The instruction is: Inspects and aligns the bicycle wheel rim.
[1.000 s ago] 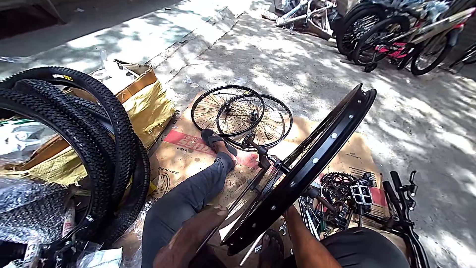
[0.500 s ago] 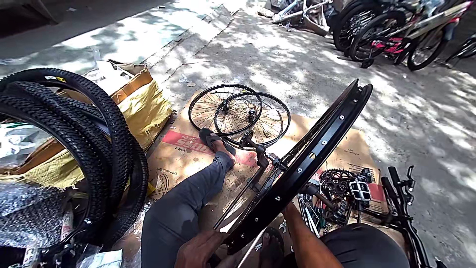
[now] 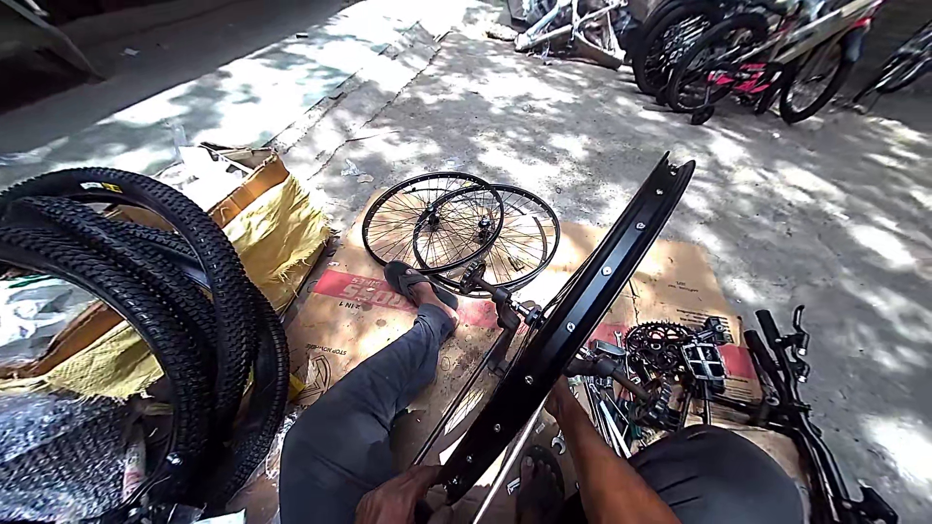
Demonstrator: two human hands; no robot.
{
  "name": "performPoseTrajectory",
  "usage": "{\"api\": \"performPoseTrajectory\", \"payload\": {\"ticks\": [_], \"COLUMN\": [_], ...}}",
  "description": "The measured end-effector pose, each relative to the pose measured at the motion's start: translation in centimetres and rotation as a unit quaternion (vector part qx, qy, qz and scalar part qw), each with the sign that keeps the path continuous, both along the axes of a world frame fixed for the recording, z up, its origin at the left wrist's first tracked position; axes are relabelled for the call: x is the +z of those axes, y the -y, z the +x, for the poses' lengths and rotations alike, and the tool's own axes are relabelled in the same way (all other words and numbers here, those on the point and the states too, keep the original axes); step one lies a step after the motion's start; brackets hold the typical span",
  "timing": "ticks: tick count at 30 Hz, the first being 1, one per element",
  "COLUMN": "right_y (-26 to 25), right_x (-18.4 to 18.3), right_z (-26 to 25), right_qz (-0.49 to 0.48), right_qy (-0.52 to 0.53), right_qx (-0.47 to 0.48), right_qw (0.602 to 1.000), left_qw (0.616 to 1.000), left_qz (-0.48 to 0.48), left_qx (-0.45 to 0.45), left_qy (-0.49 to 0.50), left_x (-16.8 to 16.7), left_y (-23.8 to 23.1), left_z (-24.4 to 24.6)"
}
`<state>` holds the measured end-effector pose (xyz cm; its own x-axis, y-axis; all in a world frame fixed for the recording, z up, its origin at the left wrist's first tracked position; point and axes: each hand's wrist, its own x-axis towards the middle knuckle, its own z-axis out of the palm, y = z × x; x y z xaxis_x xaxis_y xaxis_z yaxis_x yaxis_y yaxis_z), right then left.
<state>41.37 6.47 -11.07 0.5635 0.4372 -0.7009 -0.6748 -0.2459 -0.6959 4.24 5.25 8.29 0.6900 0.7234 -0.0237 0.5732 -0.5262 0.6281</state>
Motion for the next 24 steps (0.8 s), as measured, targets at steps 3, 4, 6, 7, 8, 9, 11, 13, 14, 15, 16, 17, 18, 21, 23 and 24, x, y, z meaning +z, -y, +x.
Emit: {"api": "performPoseTrajectory", "payload": {"ticks": [3,4,6,7,8,9,11,13,14,15,16,17,18,21,23,24], "right_y": [0.0,0.0,0.0,0.0,0.0,0.0,-0.3,-0.3,-0.4,-0.4,-0.3,-0.1,0.1,-0.2,0.5,1.5], "right_x": [0.3,0.4,0.4,0.2,0.0,-0.1,-0.6,-1.1,-1.1,-0.9,-0.5,0.0,0.8,6.1,11.6,14.1], "right_z": [0.0,-0.1,-0.2,-0.3,-0.2,-0.2,-0.1,-0.3,-0.6,-0.9,-1.3,-1.8,-2.4,-5.3,-7.6,-8.8], "right_qz": [-0.001,0.0,0.001,0.0,0.002,0.006,0.009,0.012,0.009,0.005,0.004,0.009,0.015,0.025,0.009,-0.004], "right_qy": [0.003,0.007,0.011,0.013,0.011,0.01,0.011,0.027,0.049,0.073,0.093,0.098,0.093,0.045,0.012,0.021], "right_qx": [-0.003,0.001,0.005,0.005,0.006,0.006,-0.006,-0.027,-0.043,-0.064,-0.082,-0.097,-0.118,-0.18,-0.198,-0.183], "right_qw": [1.0,1.0,1.0,1.0,1.0,1.0,1.0,0.999,0.998,0.995,0.992,0.99,0.989,0.982,0.98,0.983], "left_qw": [0.999,0.996,0.977,0.961,0.942,0.923,0.895,0.88,0.873,0.872,0.87,0.867,0.86,0.857,0.868,0.868], "left_qz": [0.033,0.041,0.014,-0.019,-0.066,-0.116,-0.236,-0.373,-0.419,-0.442,-0.453,-0.461,-0.476,-0.491,-0.482,-0.482], "left_qx": [-0.012,-0.012,0.002,0.011,0.019,0.025,0.035,0.056,0.06,0.059,0.052,0.043,0.051,0.094,0.061,0.024], "left_qy": [0.04,0.08,0.211,0.277,0.33,0.367,0.376,0.289,0.24,0.205,0.188,0.183,0.176,0.127,0.102,0.114], "left_x": [1.4,2.1,3.3,3.9,4.4,4.7,3.9,2.2,1.2,0.2,-0.6,-1.4,-1.9,0.4,0.1,-0.1], "left_y": [-0.5,-0.8,-1.5,-1.9,-2.4,-3.0,-4.3,-5.6,-6.1,-6.5,-6.7,-6.9,-7.0,-6.6,-6.7,-6.7], "left_z": [-0.1,-0.1,0.2,0.6,1.3,2.1,3.8,5.4,6.0,6.6,7.1,7.4,7.8,9.2,9.6,9.7]}}
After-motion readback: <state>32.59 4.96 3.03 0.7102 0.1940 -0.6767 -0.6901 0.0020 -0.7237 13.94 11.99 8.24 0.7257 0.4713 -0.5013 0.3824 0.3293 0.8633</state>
